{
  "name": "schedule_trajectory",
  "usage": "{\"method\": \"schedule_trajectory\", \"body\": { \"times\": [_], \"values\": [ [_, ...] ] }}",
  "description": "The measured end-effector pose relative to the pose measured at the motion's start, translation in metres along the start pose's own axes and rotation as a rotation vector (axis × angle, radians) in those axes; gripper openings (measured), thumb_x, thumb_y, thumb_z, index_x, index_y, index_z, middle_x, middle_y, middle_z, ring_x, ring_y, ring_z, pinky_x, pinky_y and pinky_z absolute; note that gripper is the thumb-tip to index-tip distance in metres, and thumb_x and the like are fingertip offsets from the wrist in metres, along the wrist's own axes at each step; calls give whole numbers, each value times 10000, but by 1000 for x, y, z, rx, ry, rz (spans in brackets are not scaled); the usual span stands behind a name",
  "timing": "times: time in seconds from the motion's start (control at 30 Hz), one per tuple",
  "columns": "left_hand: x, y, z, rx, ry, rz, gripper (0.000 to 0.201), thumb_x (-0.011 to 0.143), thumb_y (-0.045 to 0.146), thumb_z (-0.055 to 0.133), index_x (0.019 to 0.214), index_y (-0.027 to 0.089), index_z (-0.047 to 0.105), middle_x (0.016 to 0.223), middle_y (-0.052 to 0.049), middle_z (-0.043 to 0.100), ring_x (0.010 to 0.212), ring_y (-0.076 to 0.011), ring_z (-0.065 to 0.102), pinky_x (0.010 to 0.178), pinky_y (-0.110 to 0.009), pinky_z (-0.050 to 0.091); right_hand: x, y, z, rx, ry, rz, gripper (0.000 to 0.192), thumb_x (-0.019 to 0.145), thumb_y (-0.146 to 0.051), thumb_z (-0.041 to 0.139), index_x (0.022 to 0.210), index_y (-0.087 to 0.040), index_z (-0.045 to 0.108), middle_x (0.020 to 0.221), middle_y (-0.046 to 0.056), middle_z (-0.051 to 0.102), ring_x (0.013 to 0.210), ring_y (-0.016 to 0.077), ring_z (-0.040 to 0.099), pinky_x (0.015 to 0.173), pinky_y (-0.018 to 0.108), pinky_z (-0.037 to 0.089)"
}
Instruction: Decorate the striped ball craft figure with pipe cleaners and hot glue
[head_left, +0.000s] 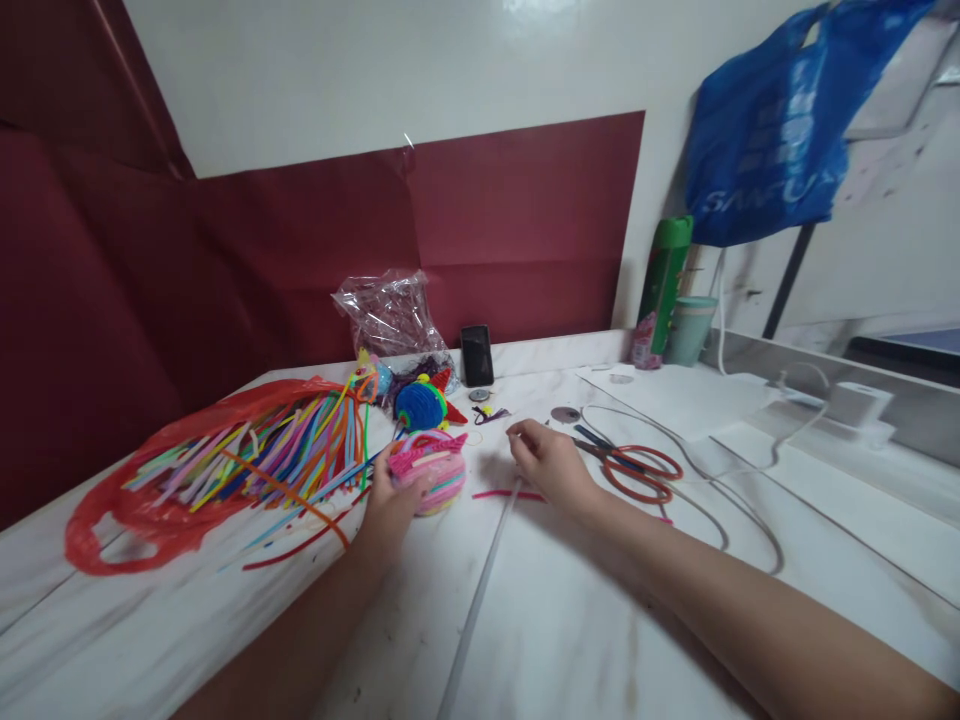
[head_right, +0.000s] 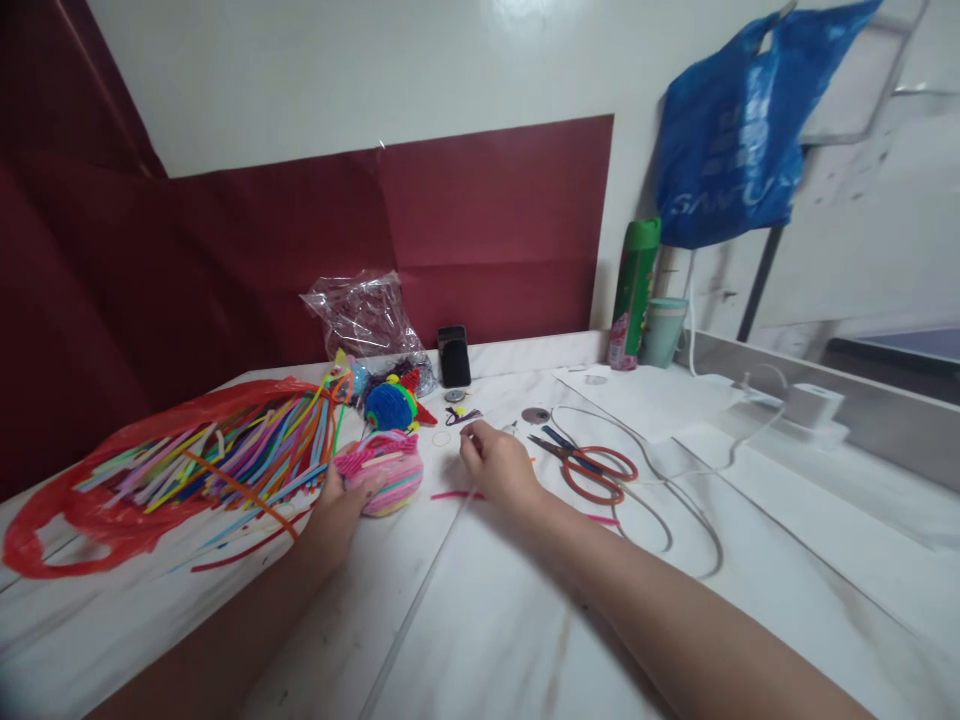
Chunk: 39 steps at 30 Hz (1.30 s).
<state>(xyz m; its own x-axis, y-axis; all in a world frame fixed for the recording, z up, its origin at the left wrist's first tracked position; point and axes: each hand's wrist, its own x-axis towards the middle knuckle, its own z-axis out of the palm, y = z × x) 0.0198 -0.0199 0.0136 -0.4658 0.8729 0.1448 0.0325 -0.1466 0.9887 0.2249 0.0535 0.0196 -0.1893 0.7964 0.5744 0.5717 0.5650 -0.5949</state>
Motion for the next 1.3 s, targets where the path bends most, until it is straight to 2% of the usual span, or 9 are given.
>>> {"method": "schedule_trajectory", "body": {
  "times": [0.17, 0.37, 0.47, 0.63, 0.9, 1.0, 1.13, 1.2, 1.3],
  "values": [
    [5, -5, -1, 30, 29, 2, 670, 641, 232, 717, 1246, 274, 432, 1117, -67, 594, 974, -217, 608, 902, -392, 464, 8, 4, -9, -20, 32, 14, 194, 838, -215, 442, 823, -165, 629, 610, 29, 647, 538, 154, 590, 528, 246, 427],
    [3, -14, 2, 92, 57, 110, 738, 557, 229, 775, 1220, 269, 455, 1185, -86, 548, 1104, -271, 540, 932, -420, 432, -25, -23, 6, -37, -127, -462, 205, 872, -185, 418, 878, -168, 623, 728, 38, 693, 639, 128, 637, 605, 205, 445],
    [-4, -15, 4, 140, 27, 173, 772, 534, 230, 788, 1231, 266, 455, 1216, -89, 524, 1154, -294, 499, 949, -433, 414, -37, -31, 14, -159, -129, -574, 210, 879, -165, 407, 950, -157, 604, 755, 49, 702, 643, 134, 641, 571, 209, 424],
    [-14, -12, 9, 154, -28, 247, 792, 510, 180, 777, 1230, 239, 454, 1227, -89, 511, 1182, -287, 472, 978, -403, 394, -39, -31, 16, -316, -114, -591, 179, 859, -119, 433, 975, -132, 568, 719, 38, 688, 595, 138, 621, 509, 226, 371],
    [-16, -10, 13, 352, -16, 394, 747, 530, 186, 732, 1223, 205, 454, 1198, -100, 504, 1199, -289, 440, 1040, -447, 322, -36, -34, 13, -537, -190, -678, 114, 809, -50, 457, 789, -142, 522, 622, 25, 622, 522, 144, 555, 449, 266, 276],
    [-15, -9, 13, 299, 1, 337, 746, 514, 201, 754, 1201, 206, 466, 1197, -98, 516, 1180, -294, 466, 1018, -459, 352, -35, -35, 8, -557, -217, -659, 120, 816, -40, 443, 800, -134, 517, 594, 23, 605, 500, 145, 537, 448, 272, 265],
    [-8, 3, 9, 152, 78, 149, 766, 527, 250, 782, 1212, 223, 441, 1192, -102, 523, 1070, -282, 550, 878, -435, 476, -31, -33, 2, -584, -333, -593, 114, 835, -47, 442, 830, -131, 520, 650, 33, 632, 544, 146, 561, 474, 265, 264],
    [-3, 10, 4, 167, 146, 89, 783, 552, 281, 775, 1244, 236, 412, 1194, -104, 521, 1053, -271, 557, 870, -423, 480, -27, -29, 3, -596, -418, -542, 110, 820, -48, 463, 858, -129, 528, 704, 48, 653, 585, 156, 584, 485, 262, 263],
    [5, 14, -4, 233, 194, 93, 755, 604, 316, 741, 1271, 251, 393, 1155, -84, 546, 1051, -250, 557, 925, -415, 443, -22, -19, 11, -545, -497, -427, 104, 810, -76, 492, 869, -135, 552, 765, 65, 672, 651, 165, 610, 513, 252, 279]
  ]
}}
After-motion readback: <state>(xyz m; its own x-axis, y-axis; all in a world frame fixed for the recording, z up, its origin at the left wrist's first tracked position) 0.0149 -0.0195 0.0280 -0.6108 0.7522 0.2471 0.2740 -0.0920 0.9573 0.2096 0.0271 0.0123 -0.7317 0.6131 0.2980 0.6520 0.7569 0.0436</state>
